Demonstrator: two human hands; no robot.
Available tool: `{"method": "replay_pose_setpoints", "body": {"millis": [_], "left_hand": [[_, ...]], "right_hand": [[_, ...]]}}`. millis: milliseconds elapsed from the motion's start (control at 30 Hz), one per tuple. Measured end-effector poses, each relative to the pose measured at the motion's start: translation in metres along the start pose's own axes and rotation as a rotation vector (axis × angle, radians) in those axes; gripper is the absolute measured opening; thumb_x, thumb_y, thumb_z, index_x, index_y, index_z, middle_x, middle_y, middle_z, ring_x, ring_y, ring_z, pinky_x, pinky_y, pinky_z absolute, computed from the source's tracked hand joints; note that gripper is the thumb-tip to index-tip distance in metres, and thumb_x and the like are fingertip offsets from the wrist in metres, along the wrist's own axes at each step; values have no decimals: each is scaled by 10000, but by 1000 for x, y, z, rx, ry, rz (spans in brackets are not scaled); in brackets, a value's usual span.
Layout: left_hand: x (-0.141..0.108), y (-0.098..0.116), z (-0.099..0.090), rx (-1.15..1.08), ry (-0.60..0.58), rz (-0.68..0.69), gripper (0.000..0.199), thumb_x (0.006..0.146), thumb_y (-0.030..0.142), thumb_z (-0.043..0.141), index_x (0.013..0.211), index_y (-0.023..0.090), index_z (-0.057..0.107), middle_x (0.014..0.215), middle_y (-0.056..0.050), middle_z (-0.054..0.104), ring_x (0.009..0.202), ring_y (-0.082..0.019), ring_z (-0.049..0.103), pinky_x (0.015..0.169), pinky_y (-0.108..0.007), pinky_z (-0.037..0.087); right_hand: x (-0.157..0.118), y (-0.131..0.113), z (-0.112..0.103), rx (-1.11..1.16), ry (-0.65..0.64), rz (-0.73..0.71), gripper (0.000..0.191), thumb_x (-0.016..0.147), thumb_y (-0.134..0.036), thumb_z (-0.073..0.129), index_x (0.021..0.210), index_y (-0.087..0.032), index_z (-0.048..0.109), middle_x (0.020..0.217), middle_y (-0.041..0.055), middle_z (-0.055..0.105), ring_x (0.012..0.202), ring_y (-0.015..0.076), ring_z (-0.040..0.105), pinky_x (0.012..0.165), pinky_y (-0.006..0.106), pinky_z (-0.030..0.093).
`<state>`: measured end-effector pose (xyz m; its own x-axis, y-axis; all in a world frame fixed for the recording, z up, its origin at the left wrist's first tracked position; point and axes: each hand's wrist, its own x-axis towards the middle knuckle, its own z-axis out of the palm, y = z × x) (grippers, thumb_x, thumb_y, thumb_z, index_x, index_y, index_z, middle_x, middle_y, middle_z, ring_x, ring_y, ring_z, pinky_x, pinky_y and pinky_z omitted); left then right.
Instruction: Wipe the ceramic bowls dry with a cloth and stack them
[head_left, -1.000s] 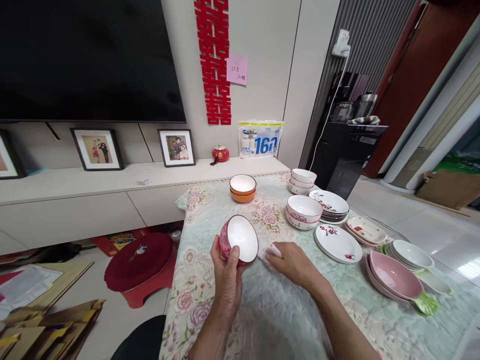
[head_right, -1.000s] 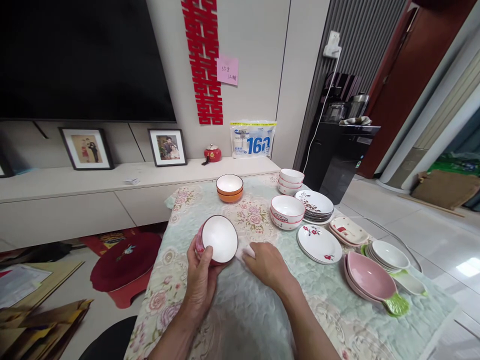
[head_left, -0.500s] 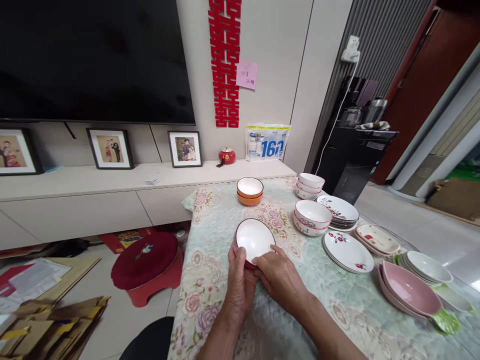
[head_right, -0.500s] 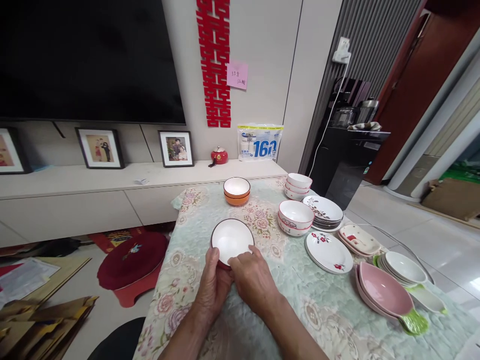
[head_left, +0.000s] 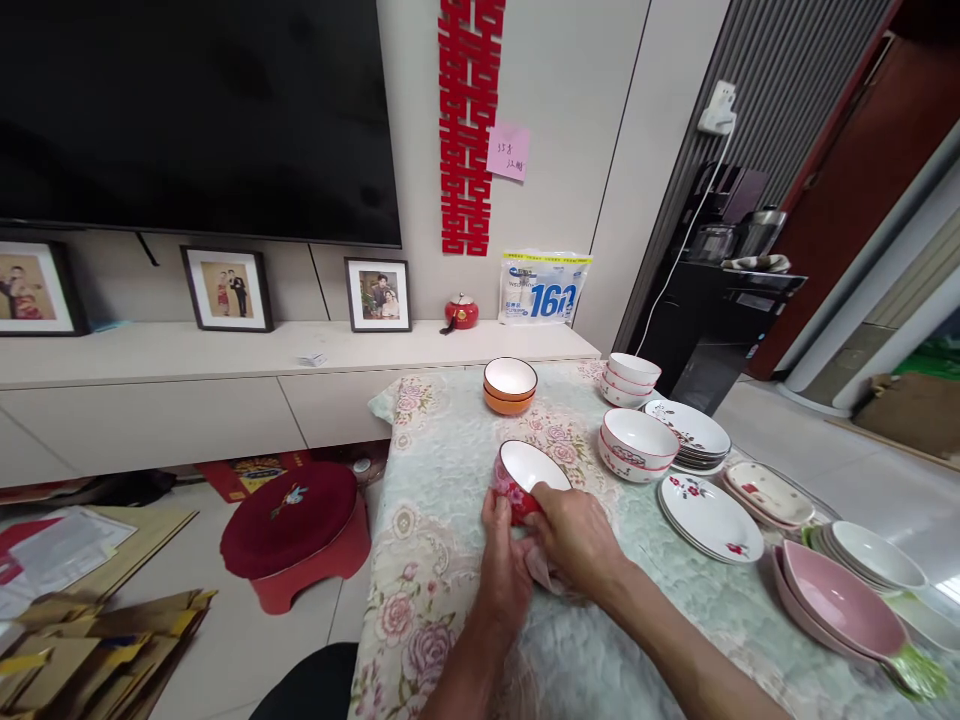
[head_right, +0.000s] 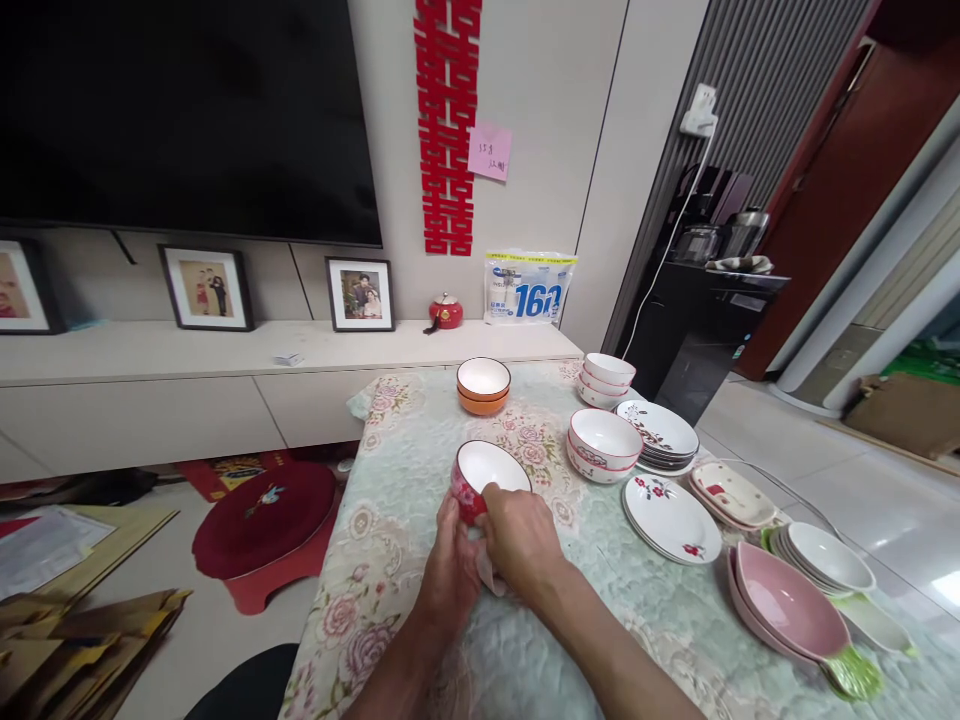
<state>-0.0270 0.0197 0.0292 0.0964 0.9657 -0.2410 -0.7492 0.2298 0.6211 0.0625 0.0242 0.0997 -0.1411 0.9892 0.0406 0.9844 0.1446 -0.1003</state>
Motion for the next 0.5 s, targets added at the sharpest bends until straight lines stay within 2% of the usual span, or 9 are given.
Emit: {"method": "replay_pose_setpoints", "body": {"millis": [67,167,300,500], "left_hand": [[1,-1,0,37,16,-56,791,840,566,572,1476,325,170,1316,-135,567,876,-259,710,684,-397,589],[0,-2,0,134,42,-116,785,801,566,614,1427,301,222,1321,-172,510,749,-236,711,583,-390,585],[0,-3,-1,220,7,-132,648,810,503,613,1331,255,317,1179,-133,539,710,-202,701,572,-346,577],[1,-6,-2,334,-43,-129,615,796,432,651,1279,210,343,1071,-108,583,706,-186,685,591,-311,556]], "right_hand": [[10,9,-4,-42,10,15,135,901,-250,526,928,-183,640,853,117,740,810,267,701,596,300,316],[29,21,-9,-121,18,71,156,911,-238,508,971,-173,637,881,139,736,838,273,700,629,299,363],[59,37,-11,-185,27,133,214,931,-223,466,1050,-153,629,957,170,722,899,288,692,690,313,417],[95,51,-5,-191,3,165,245,911,-144,478,1105,-114,624,1033,193,703,1003,271,664,797,322,443]]}}
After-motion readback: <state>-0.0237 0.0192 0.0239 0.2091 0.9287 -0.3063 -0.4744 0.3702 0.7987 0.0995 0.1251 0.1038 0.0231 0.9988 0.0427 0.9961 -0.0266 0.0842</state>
